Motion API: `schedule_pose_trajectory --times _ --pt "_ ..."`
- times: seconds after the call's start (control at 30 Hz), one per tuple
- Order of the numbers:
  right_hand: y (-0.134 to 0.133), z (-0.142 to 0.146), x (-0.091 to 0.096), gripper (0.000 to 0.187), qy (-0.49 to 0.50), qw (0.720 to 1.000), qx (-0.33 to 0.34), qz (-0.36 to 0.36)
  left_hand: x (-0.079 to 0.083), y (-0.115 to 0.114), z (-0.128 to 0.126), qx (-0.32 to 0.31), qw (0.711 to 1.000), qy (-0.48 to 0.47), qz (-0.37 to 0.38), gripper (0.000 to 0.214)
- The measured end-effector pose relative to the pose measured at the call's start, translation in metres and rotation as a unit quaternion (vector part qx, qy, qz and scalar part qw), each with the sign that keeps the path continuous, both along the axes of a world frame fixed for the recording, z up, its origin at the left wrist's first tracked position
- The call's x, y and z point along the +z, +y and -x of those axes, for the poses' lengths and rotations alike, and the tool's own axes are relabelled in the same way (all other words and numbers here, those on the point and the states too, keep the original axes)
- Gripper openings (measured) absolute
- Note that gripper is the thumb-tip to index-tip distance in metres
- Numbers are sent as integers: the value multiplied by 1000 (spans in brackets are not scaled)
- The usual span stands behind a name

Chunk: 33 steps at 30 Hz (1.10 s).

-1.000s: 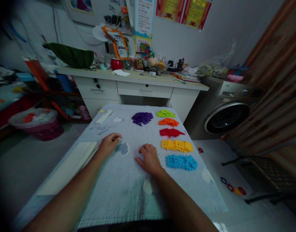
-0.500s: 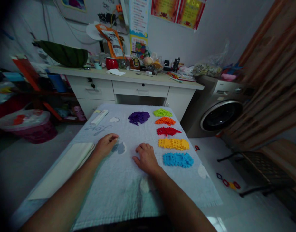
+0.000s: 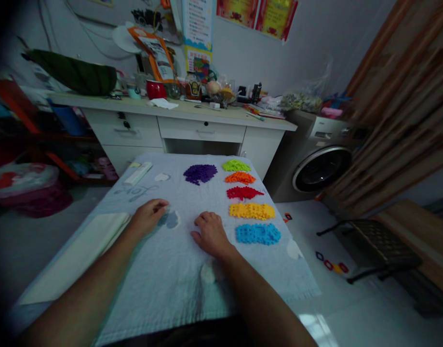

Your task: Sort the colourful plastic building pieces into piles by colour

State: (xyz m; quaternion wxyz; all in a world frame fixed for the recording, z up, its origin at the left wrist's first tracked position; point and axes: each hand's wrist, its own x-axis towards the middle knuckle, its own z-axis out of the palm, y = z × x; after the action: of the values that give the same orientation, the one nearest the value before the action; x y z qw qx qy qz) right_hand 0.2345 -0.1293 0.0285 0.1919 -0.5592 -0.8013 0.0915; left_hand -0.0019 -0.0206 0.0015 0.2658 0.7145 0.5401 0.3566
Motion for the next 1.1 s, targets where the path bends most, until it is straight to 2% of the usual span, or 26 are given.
schedule_pose_trajectory --times 0.3,0.53,0.9,1.03,1.1 --pt "1 -1 -5 24 6 1000 -2 -9 1 -2 -3 0 1000 18 -7 31" --pt "1 0 -2 23 13 1000 -11 -3 4 -3 -4 -6 1000 20 -10 26" --pt "2 2 0 22 26 1000 -2 7 1 -2 -3 -21 999 34 -30 27" --pt "0 -19 15 15 70 998 5 -8 1 -2 -3 -27 999 37 -28 27" --pt "-4 -44 25 17 96 993 -48 -48 2 -2 -3 -29 998 42 -27 28"
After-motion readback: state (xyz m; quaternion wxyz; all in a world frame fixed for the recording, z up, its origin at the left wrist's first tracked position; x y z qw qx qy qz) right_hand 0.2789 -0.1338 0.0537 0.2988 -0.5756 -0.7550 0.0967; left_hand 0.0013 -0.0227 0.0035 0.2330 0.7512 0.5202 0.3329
